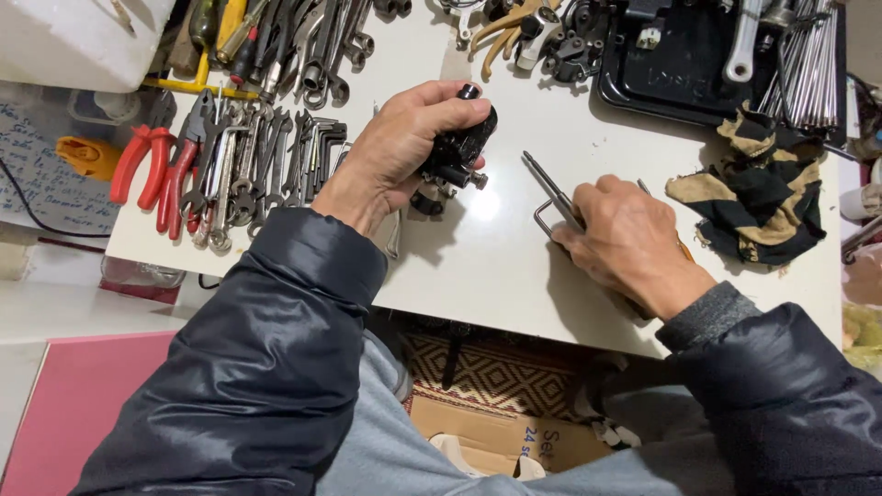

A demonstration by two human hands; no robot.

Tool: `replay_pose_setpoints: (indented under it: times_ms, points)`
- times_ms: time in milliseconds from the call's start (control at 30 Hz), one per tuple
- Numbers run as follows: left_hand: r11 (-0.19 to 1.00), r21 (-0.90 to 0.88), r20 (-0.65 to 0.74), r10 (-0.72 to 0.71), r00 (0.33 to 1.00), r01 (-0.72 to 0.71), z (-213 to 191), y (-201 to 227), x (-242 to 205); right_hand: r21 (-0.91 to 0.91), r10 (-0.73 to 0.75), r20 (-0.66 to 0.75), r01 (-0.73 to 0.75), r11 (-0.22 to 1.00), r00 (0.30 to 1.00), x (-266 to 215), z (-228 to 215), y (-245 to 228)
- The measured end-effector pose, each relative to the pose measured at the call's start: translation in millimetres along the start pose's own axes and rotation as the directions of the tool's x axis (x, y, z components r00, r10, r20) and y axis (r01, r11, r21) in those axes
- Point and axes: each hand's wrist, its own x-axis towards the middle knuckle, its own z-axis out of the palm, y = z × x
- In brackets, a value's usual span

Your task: Repairing a small mechanical bicycle component using a screwdriver on a workbench

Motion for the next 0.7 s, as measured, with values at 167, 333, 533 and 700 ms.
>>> replay_pose_setpoints:
  times_ms: [167, 333, 533, 700]
  points:
    - [0.999, -0.027, -0.017, -0.019, 1.0, 0.019, -1, 3, 1, -0.074, 0.028, 0.012, -0.027, 0.997, 1.0, 0, 10, 20]
    - [0.995, -0.095, -0.019, -0.012, 1.0, 0.01, -5, -1, 7, -0.087, 0.174, 0.219, -0.158, 0.984, 0.96, -10, -2, 17]
    - [0.987, -0.133, 0.026, 0.093, 0.995, -0.088, -12, -12, 11, 0.229, 0.166, 0.213, -0.215, 0.95, 0.963, -20, -21, 17]
    - [0.996, -0.078, 0.072, -0.047, 0.996, 0.052, -16, -5, 15, 0.76, 0.164, 0.11, -0.189, 0.621, 0.98, -35, -38, 35]
